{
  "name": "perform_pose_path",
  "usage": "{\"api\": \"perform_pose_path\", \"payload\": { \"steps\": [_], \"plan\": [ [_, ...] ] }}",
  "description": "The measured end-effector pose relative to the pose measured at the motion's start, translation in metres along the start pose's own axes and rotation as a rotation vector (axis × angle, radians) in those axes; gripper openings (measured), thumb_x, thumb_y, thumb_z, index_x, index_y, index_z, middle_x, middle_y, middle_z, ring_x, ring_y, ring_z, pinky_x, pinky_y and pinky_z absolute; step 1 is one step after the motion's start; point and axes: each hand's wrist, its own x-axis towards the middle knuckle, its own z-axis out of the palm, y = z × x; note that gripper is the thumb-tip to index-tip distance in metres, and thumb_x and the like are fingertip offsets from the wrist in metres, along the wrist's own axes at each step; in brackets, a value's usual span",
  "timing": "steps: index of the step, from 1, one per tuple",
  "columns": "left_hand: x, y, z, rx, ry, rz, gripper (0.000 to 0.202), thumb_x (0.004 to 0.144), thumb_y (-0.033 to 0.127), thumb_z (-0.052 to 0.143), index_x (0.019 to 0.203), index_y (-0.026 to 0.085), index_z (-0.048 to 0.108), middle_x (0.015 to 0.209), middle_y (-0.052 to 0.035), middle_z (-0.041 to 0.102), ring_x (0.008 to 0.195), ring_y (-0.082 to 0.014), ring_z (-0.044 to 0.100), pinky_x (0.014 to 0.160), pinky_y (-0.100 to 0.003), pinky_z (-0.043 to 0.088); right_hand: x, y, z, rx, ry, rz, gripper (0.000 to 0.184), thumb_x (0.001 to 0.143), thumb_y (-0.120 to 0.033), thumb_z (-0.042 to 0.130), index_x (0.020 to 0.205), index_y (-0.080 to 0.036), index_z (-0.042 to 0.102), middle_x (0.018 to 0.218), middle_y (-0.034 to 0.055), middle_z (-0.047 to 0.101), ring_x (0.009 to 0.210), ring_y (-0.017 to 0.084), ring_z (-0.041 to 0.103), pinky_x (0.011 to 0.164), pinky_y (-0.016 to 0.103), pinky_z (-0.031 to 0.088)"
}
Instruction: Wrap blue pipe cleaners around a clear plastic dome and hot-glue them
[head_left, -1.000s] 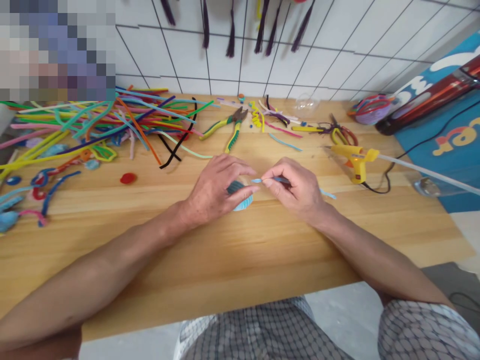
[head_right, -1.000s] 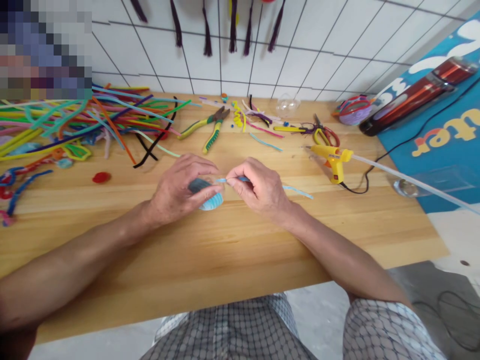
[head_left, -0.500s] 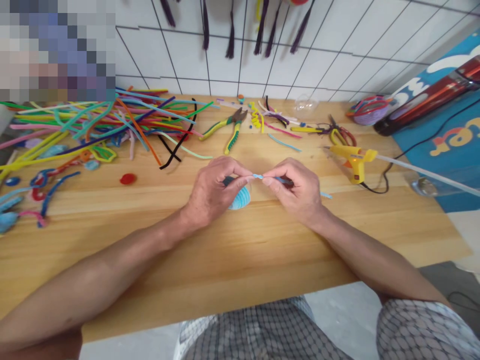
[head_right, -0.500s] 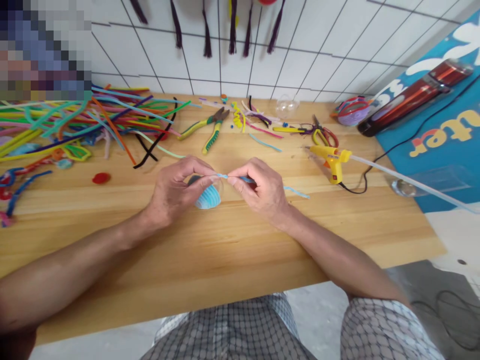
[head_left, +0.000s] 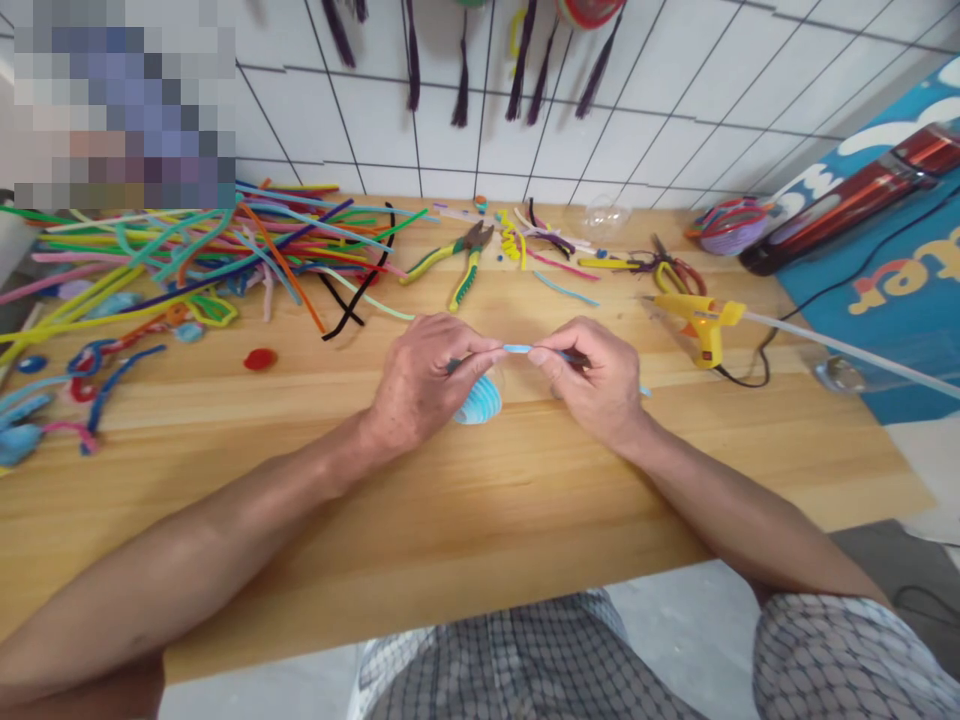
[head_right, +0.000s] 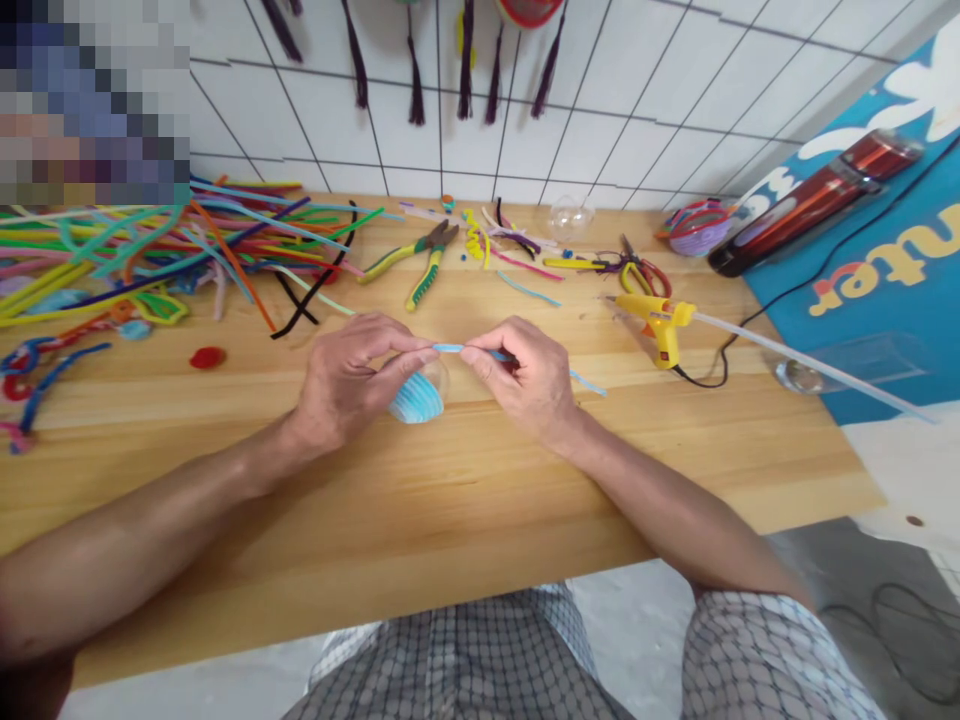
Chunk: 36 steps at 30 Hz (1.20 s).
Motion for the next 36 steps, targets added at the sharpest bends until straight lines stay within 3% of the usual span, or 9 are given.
{"api": "perform_pose_path", "payload": {
  "steps": [4, 11, 17, 22, 29, 36],
  "plan": [
    [-0.001, 0.0, 0.004, -0.02, 0.048, -0.039, 0.028, 0.105, 0.044, 0.071, 0.088, 0.023, 0.079, 0.079, 0.0006, 0.081, 0.071, -0.0142, 0.072, 0.071, -0.031, 0.053, 0.0, -0.001, 0.0, -0.002, 0.016, 0.019, 0.014, 0.099, -0.03, 0.075, 0.086, -0.024, 0.072, 0.072, -0.0026, 0.065, 0.061, 0.013, 0.054, 0.061, 0.03, 0.045],
    [-0.005, 0.003, 0.009, 0.011, 0.063, 0.04, 0.023, 0.105, 0.039, 0.072, 0.09, 0.023, 0.079, 0.076, 0.0, 0.079, 0.07, -0.0147, 0.071, 0.072, -0.033, 0.051, -0.004, -0.002, 0.006, -0.018, 0.02, -0.092, 0.012, 0.099, -0.023, 0.075, 0.088, -0.023, 0.07, 0.073, -0.0027, 0.064, 0.061, 0.011, 0.054, 0.059, 0.027, 0.043],
    [-0.009, 0.005, 0.012, 0.028, 0.1, 0.073, 0.022, 0.106, 0.039, 0.07, 0.091, 0.025, 0.078, 0.078, 0.0003, 0.08, 0.071, -0.0151, 0.073, 0.072, -0.033, 0.054, -0.01, -0.003, 0.006, -0.042, 0.032, -0.063, 0.016, 0.1, -0.031, 0.074, 0.086, -0.023, 0.07, 0.073, -0.0015, 0.068, 0.057, 0.012, 0.052, 0.057, 0.028, 0.043],
    [-0.012, 0.001, 0.016, 0.015, 0.139, 0.096, 0.018, 0.105, 0.035, 0.071, 0.093, 0.024, 0.078, 0.082, -0.0005, 0.082, 0.075, -0.0147, 0.074, 0.075, -0.033, 0.055, -0.012, -0.005, 0.007, -0.003, 0.034, -0.046, 0.013, 0.1, -0.028, 0.074, 0.088, -0.023, 0.07, 0.075, -0.0018, 0.069, 0.06, 0.012, 0.054, 0.06, 0.028, 0.045],
    [-0.015, -0.006, 0.017, -0.062, 0.112, 0.112, 0.017, 0.106, 0.035, 0.07, 0.098, 0.024, 0.08, 0.088, -0.003, 0.084, 0.08, -0.016, 0.077, 0.078, -0.033, 0.057, -0.01, -0.004, 0.007, -0.006, -0.006, -0.018, 0.009, 0.101, -0.033, 0.073, 0.097, -0.024, 0.073, 0.083, 0.0004, 0.07, 0.071, 0.015, 0.06, 0.066, 0.03, 0.048],
    [-0.016, -0.006, 0.017, -0.126, 0.118, 0.112, 0.012, 0.105, 0.032, 0.072, 0.102, 0.027, 0.082, 0.096, -0.0024, 0.087, 0.085, -0.0161, 0.08, 0.081, -0.033, 0.06, -0.011, -0.005, 0.011, 0.023, 0.03, -0.068, 0.011, 0.1, -0.026, 0.073, 0.09, -0.023, 0.072, 0.076, -0.0013, 0.066, 0.067, 0.014, 0.058, 0.065, 0.029, 0.047]
  ]
}}
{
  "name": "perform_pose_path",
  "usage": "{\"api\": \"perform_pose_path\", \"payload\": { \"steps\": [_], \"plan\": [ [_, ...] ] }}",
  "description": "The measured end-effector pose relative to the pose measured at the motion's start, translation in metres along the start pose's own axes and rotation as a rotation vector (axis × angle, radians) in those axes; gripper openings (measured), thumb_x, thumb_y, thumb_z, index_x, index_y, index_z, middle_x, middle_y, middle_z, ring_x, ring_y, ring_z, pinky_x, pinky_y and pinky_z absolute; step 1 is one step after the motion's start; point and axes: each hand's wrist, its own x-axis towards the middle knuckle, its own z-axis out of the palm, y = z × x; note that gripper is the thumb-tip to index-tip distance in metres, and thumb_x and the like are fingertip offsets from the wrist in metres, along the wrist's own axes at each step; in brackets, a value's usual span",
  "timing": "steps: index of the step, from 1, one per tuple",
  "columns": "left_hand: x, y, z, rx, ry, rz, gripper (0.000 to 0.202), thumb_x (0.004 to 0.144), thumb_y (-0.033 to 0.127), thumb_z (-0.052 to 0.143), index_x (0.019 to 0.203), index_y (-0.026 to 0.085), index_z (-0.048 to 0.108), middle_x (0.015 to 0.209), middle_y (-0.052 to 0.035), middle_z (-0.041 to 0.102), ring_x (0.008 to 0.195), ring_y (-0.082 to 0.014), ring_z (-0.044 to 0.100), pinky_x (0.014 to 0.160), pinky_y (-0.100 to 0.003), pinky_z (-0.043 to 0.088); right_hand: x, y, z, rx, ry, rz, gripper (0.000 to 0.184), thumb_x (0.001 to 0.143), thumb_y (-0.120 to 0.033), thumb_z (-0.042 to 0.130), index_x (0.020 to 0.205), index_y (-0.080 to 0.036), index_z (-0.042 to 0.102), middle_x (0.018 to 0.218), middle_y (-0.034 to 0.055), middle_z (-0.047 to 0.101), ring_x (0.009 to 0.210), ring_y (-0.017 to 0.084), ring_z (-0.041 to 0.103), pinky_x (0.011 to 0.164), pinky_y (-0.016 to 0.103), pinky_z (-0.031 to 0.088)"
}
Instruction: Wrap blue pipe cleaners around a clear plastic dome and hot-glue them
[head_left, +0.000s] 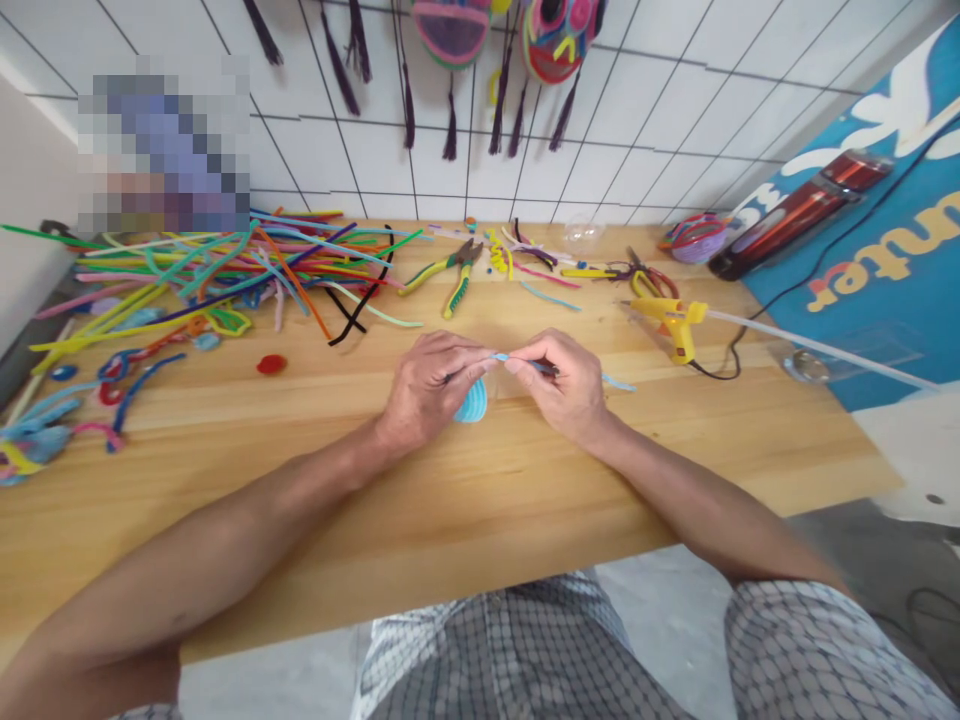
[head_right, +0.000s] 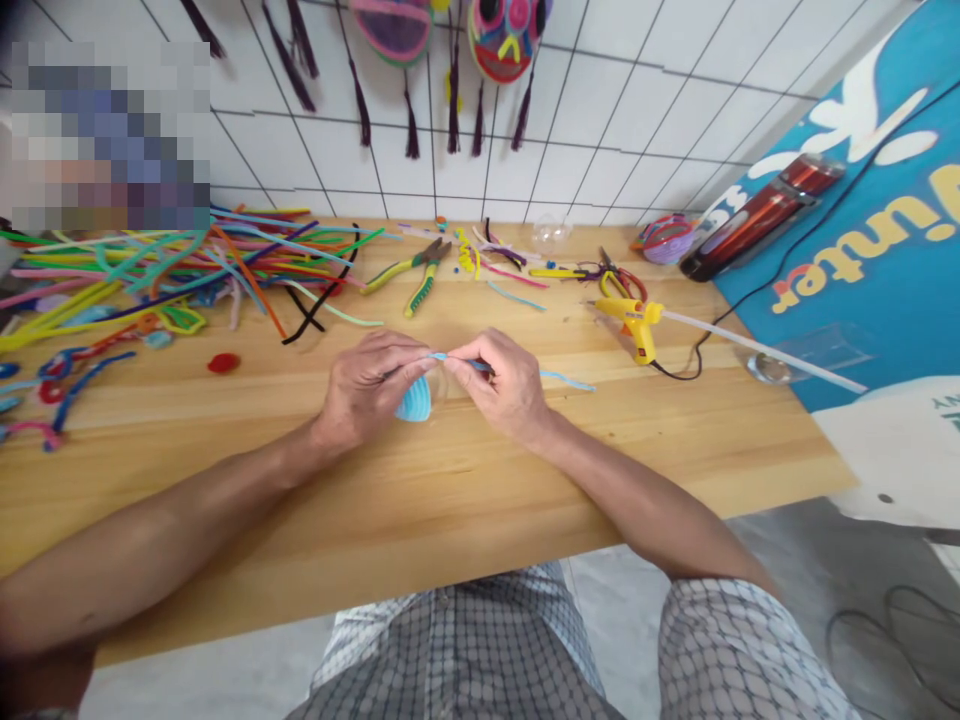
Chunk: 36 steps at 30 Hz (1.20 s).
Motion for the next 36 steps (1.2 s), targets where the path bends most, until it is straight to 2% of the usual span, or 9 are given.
{"api": "perform_pose_path", "payload": {
  "steps": [5, 9, 15, 21, 25, 28, 30, 33, 36],
  "plan": [
    [-0.001, -0.002, 0.001, 0.095, -0.018, -0.022, 0.023, 0.105, 0.04, 0.071, 0.118, 0.022, 0.08, 0.107, -0.0079, 0.087, 0.097, -0.0191, 0.082, 0.09, -0.035, 0.062, 0.001, 0.003, -0.001, -0.014, 0.008, 0.037, 0.012, 0.1, -0.03, 0.072, 0.09, -0.024, 0.073, 0.077, -0.0011, 0.066, 0.068, 0.014, 0.058, 0.065, 0.029, 0.046],
    [0.0, -0.001, -0.001, 0.074, -0.054, -0.028, 0.024, 0.109, 0.039, 0.065, 0.103, 0.024, 0.083, 0.094, -0.005, 0.087, 0.085, -0.0167, 0.081, 0.082, -0.033, 0.059, 0.0, 0.004, -0.001, -0.017, 0.005, 0.038, 0.013, 0.1, -0.032, 0.073, 0.091, -0.024, 0.073, 0.077, -0.0009, 0.066, 0.068, 0.015, 0.059, 0.064, 0.03, 0.046],
    [0.001, 0.0, 0.0, 0.009, -0.03, -0.072, 0.024, 0.109, 0.038, 0.064, 0.102, 0.026, 0.084, 0.095, -0.0041, 0.087, 0.088, -0.0181, 0.082, 0.084, -0.034, 0.062, -0.001, -0.001, -0.001, -0.001, 0.01, 0.009, 0.014, 0.1, -0.028, 0.073, 0.087, -0.023, 0.07, 0.073, -0.0028, 0.062, 0.064, 0.013, 0.054, 0.061, 0.029, 0.043],
    [0.001, -0.002, -0.001, 0.089, -0.044, -0.068, 0.026, 0.104, 0.04, 0.072, 0.12, 0.022, 0.08, 0.11, -0.0087, 0.087, 0.095, -0.019, 0.082, 0.09, -0.034, 0.063, -0.002, -0.001, 0.0, 0.0, 0.017, -0.007, 0.01, 0.099, -0.022, 0.073, 0.089, -0.023, 0.07, 0.075, -0.0028, 0.063, 0.066, 0.013, 0.055, 0.062, 0.028, 0.043],
    [0.001, 0.0, -0.002, 0.039, -0.098, -0.014, 0.018, 0.108, 0.034, 0.067, 0.105, 0.025, 0.082, 0.103, -0.0047, 0.087, 0.091, -0.017, 0.082, 0.084, -0.032, 0.06, -0.002, -0.002, 0.001, 0.011, -0.01, 0.013, 0.005, 0.099, -0.026, 0.074, 0.095, -0.023, 0.072, 0.081, -0.0008, 0.068, 0.071, 0.014, 0.06, 0.066, 0.03, 0.046],
    [0.0, 0.001, -0.003, 0.002, -0.114, -0.029, 0.013, 0.106, 0.03, 0.068, 0.104, 0.024, 0.08, 0.101, -0.0043, 0.086, 0.09, -0.0174, 0.08, 0.085, -0.033, 0.059, -0.001, -0.001, 0.001, 0.027, -0.036, 0.066, 0.007, 0.1, -0.031, 0.073, 0.099, -0.024, 0.074, 0.085, 0.0008, 0.071, 0.074, 0.016, 0.062, 0.068, 0.031, 0.048],
    [-0.002, 0.002, -0.005, -0.041, -0.158, -0.104, 0.016, 0.105, 0.033, 0.068, 0.114, 0.023, 0.076, 0.109, -0.0068, 0.085, 0.099, -0.0198, 0.08, 0.092, -0.036, 0.059, 0.0, 0.002, 0.001, 0.051, -0.032, 0.112, 0.01, 0.1, -0.032, 0.072, 0.095, -0.024, 0.075, 0.085, 0.0006, 0.071, 0.074, 0.015, 0.06, 0.069, 0.031, 0.048],
    [-0.004, 0.001, -0.012, -0.138, -0.287, -0.25, 0.039, 0.1, 0.04, 0.068, 0.134, 0.022, 0.061, 0.135, -0.0141, 0.075, 0.125, -0.0265, 0.073, 0.107, -0.044, 0.058, 0.002, 0.011, 0.001, 0.138, 0.001, 0.232, 0.012, 0.099, -0.035, 0.073, 0.093, -0.024, 0.074, 0.085, -0.0001, 0.07, 0.072, 0.015, 0.057, 0.069, 0.031, 0.047],
    [-0.002, 0.002, -0.019, -0.201, -0.477, -0.321, 0.046, 0.093, 0.037, 0.07, 0.132, 0.024, 0.051, 0.154, -0.0178, 0.06, 0.142, -0.0311, 0.062, 0.116, -0.051, 0.054, 0.005, 0.023, 0.002, 0.24, 0.044, 0.368, 0.015, 0.097, -0.038, 0.072, 0.094, -0.023, 0.072, 0.084, -0.0016, 0.068, 0.071, 0.014, 0.055, 0.069, 0.031, 0.046]
  ]
}}
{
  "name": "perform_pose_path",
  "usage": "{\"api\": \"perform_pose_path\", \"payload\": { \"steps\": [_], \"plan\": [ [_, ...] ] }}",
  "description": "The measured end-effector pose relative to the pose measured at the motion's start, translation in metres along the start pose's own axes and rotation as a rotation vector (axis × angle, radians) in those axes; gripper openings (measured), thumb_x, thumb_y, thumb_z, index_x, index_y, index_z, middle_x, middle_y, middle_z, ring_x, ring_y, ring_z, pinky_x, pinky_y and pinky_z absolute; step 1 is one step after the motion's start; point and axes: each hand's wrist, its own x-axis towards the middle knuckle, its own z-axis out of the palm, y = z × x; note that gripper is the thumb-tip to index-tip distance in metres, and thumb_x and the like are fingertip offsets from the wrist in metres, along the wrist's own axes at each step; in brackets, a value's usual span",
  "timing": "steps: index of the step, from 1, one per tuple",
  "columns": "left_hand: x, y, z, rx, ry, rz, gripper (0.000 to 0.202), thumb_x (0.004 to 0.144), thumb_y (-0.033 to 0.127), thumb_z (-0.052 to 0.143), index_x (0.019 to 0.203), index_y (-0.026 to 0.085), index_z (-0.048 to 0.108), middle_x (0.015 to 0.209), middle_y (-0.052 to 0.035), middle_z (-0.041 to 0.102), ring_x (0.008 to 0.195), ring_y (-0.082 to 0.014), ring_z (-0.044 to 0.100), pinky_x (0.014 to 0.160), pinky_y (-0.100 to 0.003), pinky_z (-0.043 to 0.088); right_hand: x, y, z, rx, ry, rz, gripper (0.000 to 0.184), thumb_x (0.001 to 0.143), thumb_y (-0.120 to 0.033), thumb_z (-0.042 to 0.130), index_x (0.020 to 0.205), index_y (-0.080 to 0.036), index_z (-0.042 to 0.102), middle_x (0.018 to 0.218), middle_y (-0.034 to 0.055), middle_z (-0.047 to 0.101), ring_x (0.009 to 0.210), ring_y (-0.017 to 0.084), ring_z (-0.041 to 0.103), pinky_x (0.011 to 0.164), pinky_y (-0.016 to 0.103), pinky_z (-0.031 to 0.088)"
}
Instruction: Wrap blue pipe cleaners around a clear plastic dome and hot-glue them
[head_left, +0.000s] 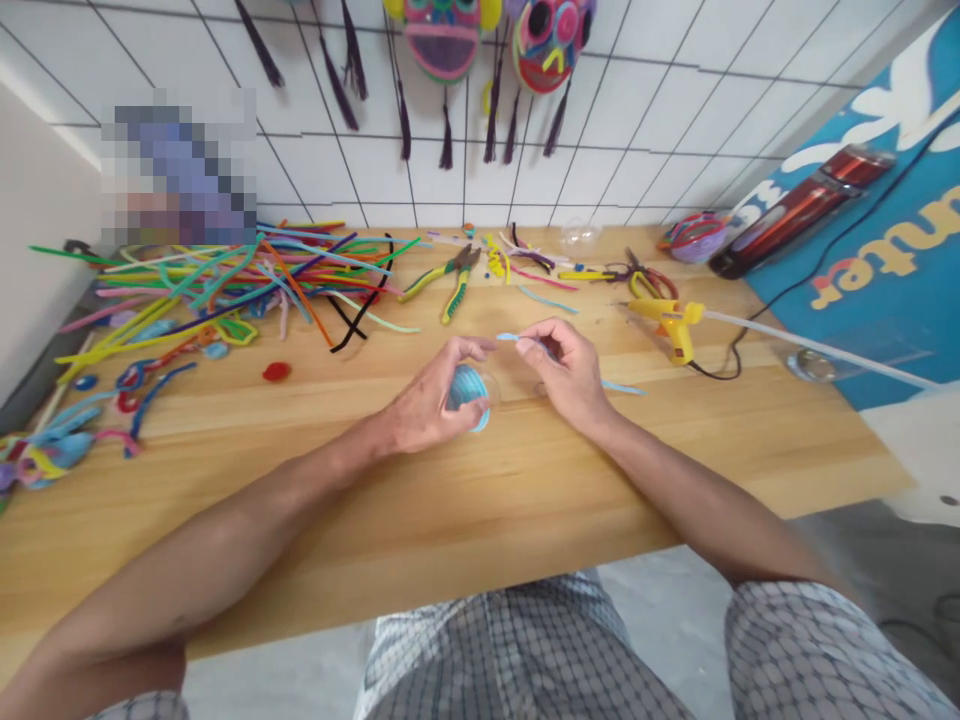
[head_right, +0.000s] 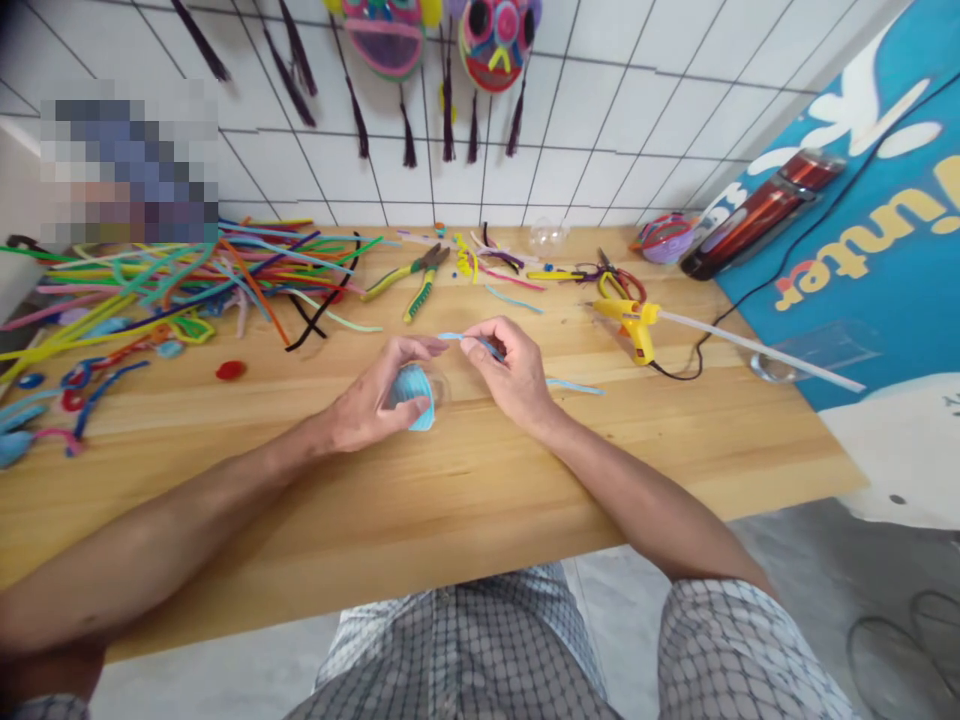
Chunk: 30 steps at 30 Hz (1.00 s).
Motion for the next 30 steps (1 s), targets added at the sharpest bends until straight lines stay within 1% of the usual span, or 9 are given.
{"api": "perform_pose_path", "payload": {
  "steps": [2, 5, 8, 11, 15, 18, 20, 25, 30],
  "plan": [
    [0.001, 0.005, -0.004, 0.03, -0.097, -0.032, 0.044, 0.089, 0.032, 0.071, 0.127, 0.024, 0.05, 0.158, -0.0188, 0.054, 0.146, -0.033, 0.058, 0.117, -0.054, 0.053, 0.003, 0.004, -0.001, 0.042, 0.025, 0.051, 0.016, 0.095, -0.039, 0.071, 0.094, -0.023, 0.071, 0.082, -0.0021, 0.067, 0.071, 0.014, 0.054, 0.069, 0.031, 0.046],
    [0.004, 0.013, -0.004, 0.147, -0.125, -0.049, 0.038, 0.089, 0.027, 0.069, 0.124, 0.023, 0.054, 0.157, -0.0179, 0.05, 0.151, -0.0339, 0.053, 0.122, -0.056, 0.049, 0.003, 0.003, -0.003, 0.065, 0.031, 0.043, 0.013, 0.095, -0.036, 0.069, 0.094, -0.023, 0.07, 0.084, -0.0017, 0.067, 0.074, 0.014, 0.056, 0.072, 0.031, 0.046],
    [0.007, 0.013, 0.005, 0.255, -0.024, -0.066, 0.039, 0.095, 0.032, 0.069, 0.132, 0.024, 0.057, 0.154, -0.0154, 0.053, 0.147, -0.0313, 0.055, 0.122, -0.053, 0.05, -0.004, -0.002, -0.001, 0.059, -0.013, 0.002, 0.012, 0.097, -0.034, 0.066, 0.097, -0.023, 0.069, 0.088, -0.0007, 0.069, 0.077, 0.015, 0.06, 0.074, 0.031, 0.048],
    [0.009, 0.003, 0.018, 0.3, 0.146, -0.153, 0.06, 0.092, 0.044, 0.08, 0.14, 0.022, 0.052, 0.141, -0.0151, 0.062, 0.132, -0.0316, 0.065, 0.114, -0.052, 0.056, -0.013, -0.004, 0.004, 0.033, -0.108, -0.008, 0.014, 0.099, -0.036, 0.064, 0.098, -0.023, 0.068, 0.086, -0.0006, 0.071, 0.075, 0.015, 0.062, 0.071, 0.03, 0.048],
    [0.003, -0.008, 0.021, 0.247, 0.162, -0.169, 0.083, 0.081, 0.056, 0.09, 0.143, 0.021, 0.048, 0.138, -0.0155, 0.063, 0.124, -0.0318, 0.068, 0.106, -0.05, 0.06, -0.017, 0.004, 0.007, -0.027, -0.154, 0.004, 0.013, 0.099, -0.035, 0.064, 0.097, -0.023, 0.068, 0.084, -0.0008, 0.072, 0.071, 0.015, 0.062, 0.069, 0.03, 0.047],
    [-0.005, -0.01, 0.014, 0.205, 0.099, -0.069, 0.083, 0.087, 0.043, 0.083, 0.153, 0.022, 0.038, 0.157, -0.02, 0.05, 0.144, -0.0327, 0.058, 0.117, -0.05, 0.054, -0.015, 0.011, 0.006, -0.003, -0.158, 0.007, 0.015, 0.101, -0.037, 0.063, 0.098, -0.023, 0.068, 0.083, -0.0003, 0.074, 0.071, 0.015, 0.065, 0.068, 0.03, 0.049],
    [-0.01, -0.011, 0.01, 0.207, 0.086, -0.048, 0.083, 0.088, 0.032, 0.078, 0.156, 0.021, 0.033, 0.16, -0.0214, 0.048, 0.144, -0.0318, 0.059, 0.118, -0.05, 0.054, -0.014, 0.013, 0.005, 0.003, -0.163, -0.006, 0.015, 0.101, -0.037, 0.064, 0.098, -0.023, 0.068, 0.082, -0.0003, 0.075, 0.071, 0.016, 0.066, 0.066, 0.029, 0.05],
    [-0.009, -0.012, 0.014, 0.279, 0.164, 0.022, 0.073, 0.089, 0.036, 0.076, 0.15, 0.02, 0.041, 0.145, -0.0186, 0.06, 0.131, -0.0338, 0.067, 0.111, -0.054, 0.058, -0.011, 0.006, -0.001, -0.146, -0.078, -0.244, 0.009, 0.103, -0.031, 0.068, 0.099, -0.024, 0.071, 0.089, 0.0013, 0.073, 0.079, 0.017, 0.067, 0.07, 0.031, 0.053],
    [-0.006, -0.01, 0.019, 0.375, 0.142, 0.151, 0.062, 0.091, 0.033, 0.074, 0.146, 0.021, 0.049, 0.14, -0.0161, 0.065, 0.134, -0.0354, 0.064, 0.114, -0.056, 0.054, -0.009, -0.002, -0.007, -0.288, -0.07, -0.499, 0.009, 0.102, -0.019, 0.07, 0.106, -0.027, 0.073, 0.093, 0.0019, 0.075, 0.084, 0.018, 0.069, 0.072, 0.033, 0.054]
  ]
}}
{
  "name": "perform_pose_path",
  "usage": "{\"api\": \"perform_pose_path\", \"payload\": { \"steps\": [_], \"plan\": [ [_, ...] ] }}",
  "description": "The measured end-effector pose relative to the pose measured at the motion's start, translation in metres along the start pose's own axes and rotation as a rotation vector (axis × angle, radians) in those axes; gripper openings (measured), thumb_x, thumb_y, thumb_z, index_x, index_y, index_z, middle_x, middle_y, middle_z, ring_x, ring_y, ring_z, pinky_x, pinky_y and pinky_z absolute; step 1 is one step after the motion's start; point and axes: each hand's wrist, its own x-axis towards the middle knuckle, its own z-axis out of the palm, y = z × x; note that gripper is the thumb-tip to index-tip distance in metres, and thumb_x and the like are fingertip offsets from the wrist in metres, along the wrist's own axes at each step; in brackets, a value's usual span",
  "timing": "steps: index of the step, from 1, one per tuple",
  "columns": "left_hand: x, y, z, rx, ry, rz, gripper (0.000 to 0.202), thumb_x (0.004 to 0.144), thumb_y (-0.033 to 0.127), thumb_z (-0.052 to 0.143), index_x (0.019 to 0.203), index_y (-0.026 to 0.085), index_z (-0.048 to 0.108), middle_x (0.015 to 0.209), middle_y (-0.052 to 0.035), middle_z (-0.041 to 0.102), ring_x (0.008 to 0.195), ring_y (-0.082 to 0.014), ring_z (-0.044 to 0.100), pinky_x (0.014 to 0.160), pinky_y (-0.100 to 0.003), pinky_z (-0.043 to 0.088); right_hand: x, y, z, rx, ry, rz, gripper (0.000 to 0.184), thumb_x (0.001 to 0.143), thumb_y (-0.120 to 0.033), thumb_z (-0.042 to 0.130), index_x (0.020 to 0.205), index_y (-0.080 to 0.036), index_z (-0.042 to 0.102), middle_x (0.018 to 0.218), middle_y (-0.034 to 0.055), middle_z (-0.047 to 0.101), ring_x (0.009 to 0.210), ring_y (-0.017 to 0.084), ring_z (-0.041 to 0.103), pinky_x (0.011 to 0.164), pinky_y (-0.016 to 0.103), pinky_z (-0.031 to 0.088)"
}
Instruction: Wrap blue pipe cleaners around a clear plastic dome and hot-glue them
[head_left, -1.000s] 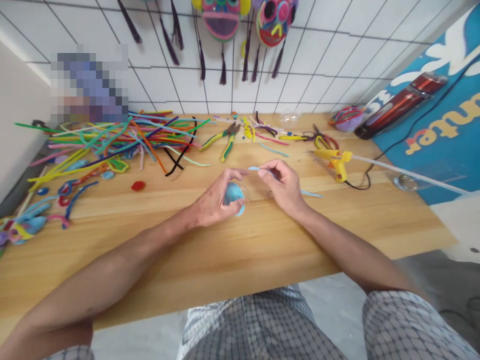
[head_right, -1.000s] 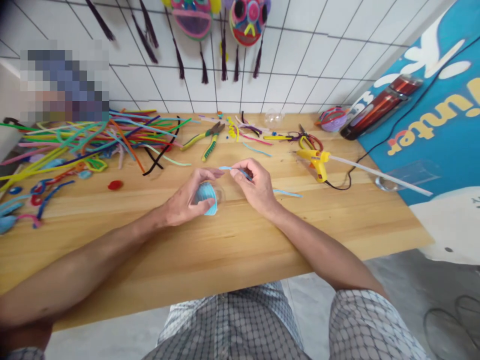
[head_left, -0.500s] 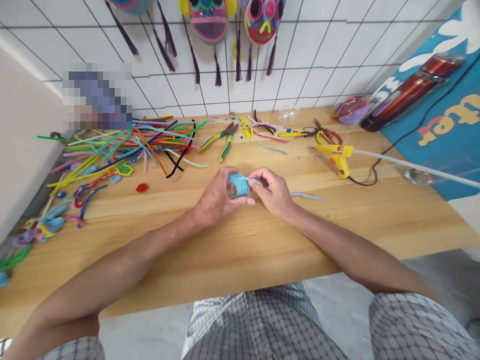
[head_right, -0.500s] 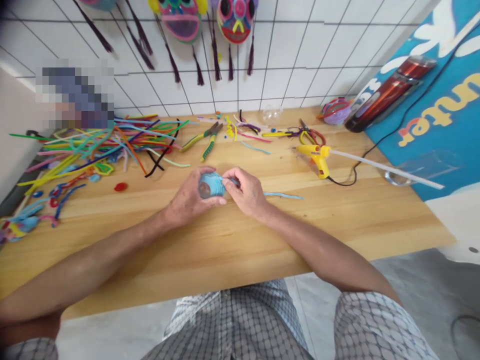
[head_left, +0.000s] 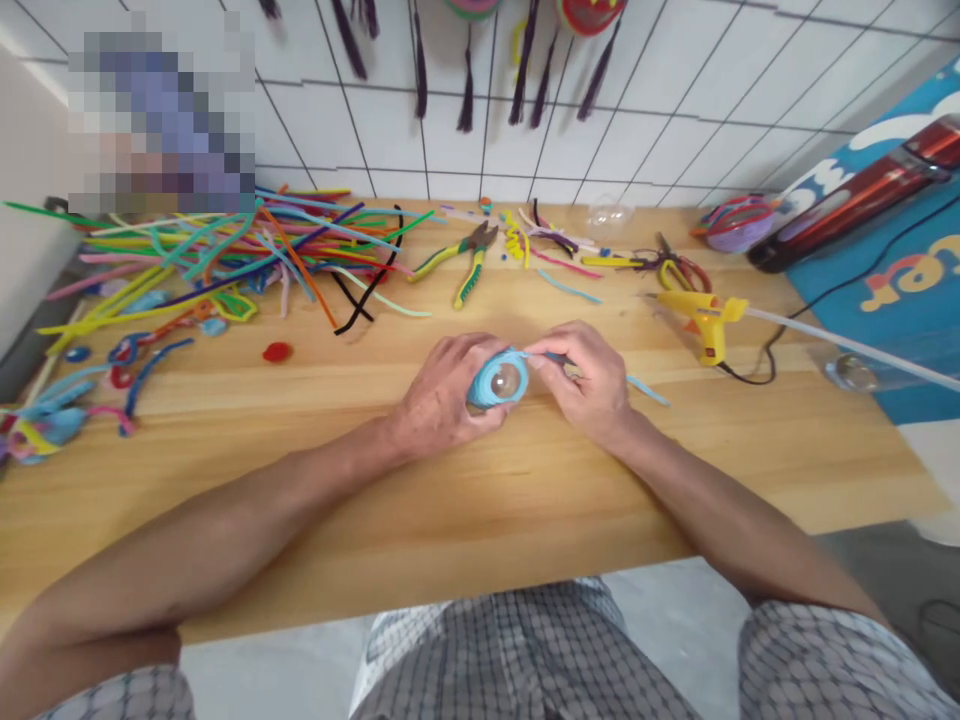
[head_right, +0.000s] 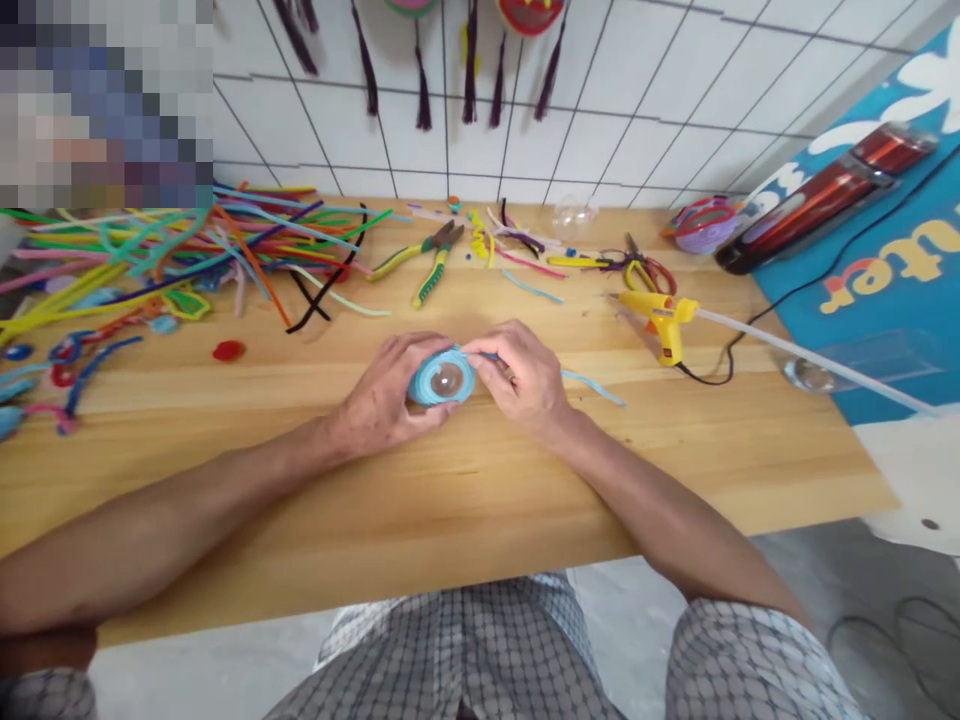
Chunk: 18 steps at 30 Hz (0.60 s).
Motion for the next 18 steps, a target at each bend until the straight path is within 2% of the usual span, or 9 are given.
{"api": "perform_pose_path", "payload": {
  "steps": [4, 9, 15, 18],
  "plan": [
    [-0.002, 0.002, 0.004, -0.105, 0.029, 0.004, 0.062, 0.093, 0.032, 0.073, 0.148, 0.022, 0.045, 0.14, -0.0152, 0.063, 0.135, -0.0313, 0.062, 0.113, -0.052, 0.055, 0.001, -0.002, -0.002, -0.059, -0.046, -0.085, 0.016, 0.101, -0.016, 0.071, 0.111, -0.028, 0.074, 0.094, 0.0018, 0.078, 0.088, 0.019, 0.073, 0.077, 0.035, 0.057],
    [-0.003, 0.003, 0.011, -0.175, 0.106, -0.021, 0.063, 0.091, 0.03, 0.076, 0.145, 0.021, 0.047, 0.135, -0.0154, 0.061, 0.131, -0.0306, 0.062, 0.112, -0.051, 0.056, 0.0, -0.007, -0.006, -0.128, -0.062, -0.115, 0.018, 0.1, -0.017, 0.069, 0.112, -0.029, 0.075, 0.095, 0.0014, 0.079, 0.085, 0.019, 0.074, 0.076, 0.035, 0.058],
    [-0.002, 0.004, 0.007, -0.264, 0.05, -0.113, 0.063, 0.087, 0.035, 0.081, 0.141, 0.024, 0.051, 0.137, -0.0147, 0.062, 0.134, -0.0341, 0.06, 0.115, -0.054, 0.054, -0.002, -0.009, -0.005, -0.148, -0.088, -0.081, 0.018, 0.1, -0.02, 0.066, 0.108, -0.032, 0.076, 0.092, 0.0028, 0.079, 0.084, 0.022, 0.074, 0.075, 0.039, 0.06],
    [-0.003, 0.005, 0.003, -0.317, 0.027, -0.098, 0.061, 0.092, 0.039, 0.076, 0.144, 0.022, 0.05, 0.142, -0.0164, 0.061, 0.137, -0.034, 0.059, 0.119, -0.054, 0.051, -0.003, -0.009, -0.004, -0.114, -0.083, -0.076, 0.021, 0.099, -0.018, 0.066, 0.109, -0.033, 0.076, 0.093, 0.0021, 0.08, 0.085, 0.022, 0.075, 0.078, 0.039, 0.061]
  ]
}}
